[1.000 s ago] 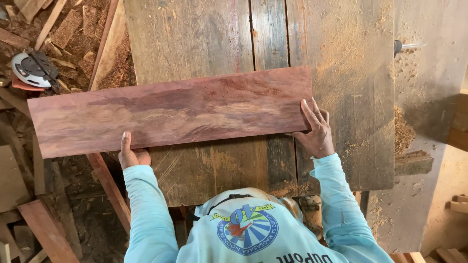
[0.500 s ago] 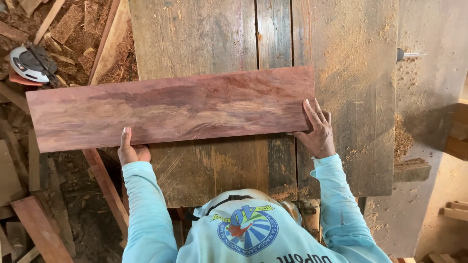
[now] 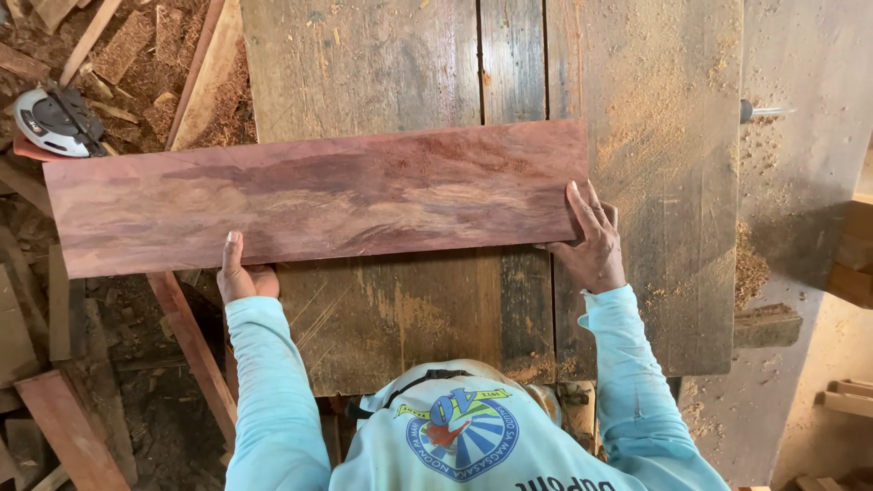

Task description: The person uses a table saw to cut a long, reddish-brown wooden plank. They guide the plank through the saw blade multiple times, flipping it over to cut the opposite side. The person briefly moves away from the saw to pick up a hammer from the floor before returning to continue cutting the wood.

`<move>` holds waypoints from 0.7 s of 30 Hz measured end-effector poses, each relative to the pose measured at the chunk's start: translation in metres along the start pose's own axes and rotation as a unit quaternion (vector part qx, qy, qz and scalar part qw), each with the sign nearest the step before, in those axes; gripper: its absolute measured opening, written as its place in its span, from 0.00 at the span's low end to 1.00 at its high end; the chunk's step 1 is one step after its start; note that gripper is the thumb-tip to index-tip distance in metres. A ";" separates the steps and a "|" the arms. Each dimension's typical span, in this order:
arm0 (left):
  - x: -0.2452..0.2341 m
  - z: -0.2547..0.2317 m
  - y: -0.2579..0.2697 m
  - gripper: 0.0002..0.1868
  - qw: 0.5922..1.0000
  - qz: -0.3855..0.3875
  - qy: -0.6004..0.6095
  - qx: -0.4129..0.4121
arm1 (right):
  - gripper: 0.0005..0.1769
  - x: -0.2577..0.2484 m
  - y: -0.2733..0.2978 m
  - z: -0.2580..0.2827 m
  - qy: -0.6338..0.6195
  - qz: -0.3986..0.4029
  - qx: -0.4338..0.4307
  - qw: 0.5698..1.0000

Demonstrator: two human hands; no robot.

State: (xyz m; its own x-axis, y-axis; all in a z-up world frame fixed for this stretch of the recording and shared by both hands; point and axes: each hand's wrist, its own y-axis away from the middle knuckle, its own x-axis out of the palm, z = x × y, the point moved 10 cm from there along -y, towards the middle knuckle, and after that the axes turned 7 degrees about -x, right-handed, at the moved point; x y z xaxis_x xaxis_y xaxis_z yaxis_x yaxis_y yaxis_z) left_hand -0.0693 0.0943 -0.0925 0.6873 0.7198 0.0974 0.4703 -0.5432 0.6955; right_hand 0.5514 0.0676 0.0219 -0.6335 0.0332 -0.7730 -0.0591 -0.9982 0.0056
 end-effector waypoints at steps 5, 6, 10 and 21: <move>0.004 -0.002 0.006 0.45 0.998 -0.040 -0.032 -0.031 | 0.63 0.003 -0.008 -0.003 0.011 0.020 0.024 0.999; 0.004 -0.001 0.004 0.45 0.998 -0.040 -0.033 -0.031 | 0.63 0.003 -0.010 -0.004 0.011 0.020 0.025 0.999; 0.011 -0.004 0.002 0.47 1.000 -0.013 0.006 -0.009 | 0.64 0.004 -0.013 -0.006 0.005 0.018 0.013 1.000; 0.029 -0.010 -0.009 0.45 1.000 -0.007 0.024 -0.013 | 0.65 0.004 -0.029 -0.005 0.015 0.016 0.004 1.000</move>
State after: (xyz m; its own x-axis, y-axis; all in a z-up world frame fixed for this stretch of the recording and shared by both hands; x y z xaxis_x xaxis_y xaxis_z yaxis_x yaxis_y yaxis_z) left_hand -0.0591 0.1244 -0.0889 0.6531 0.7475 0.1213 0.4644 -0.5219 0.7155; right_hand 0.5547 0.0969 0.0156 -0.6114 -0.0013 -0.7913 -0.0449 -0.9983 0.0364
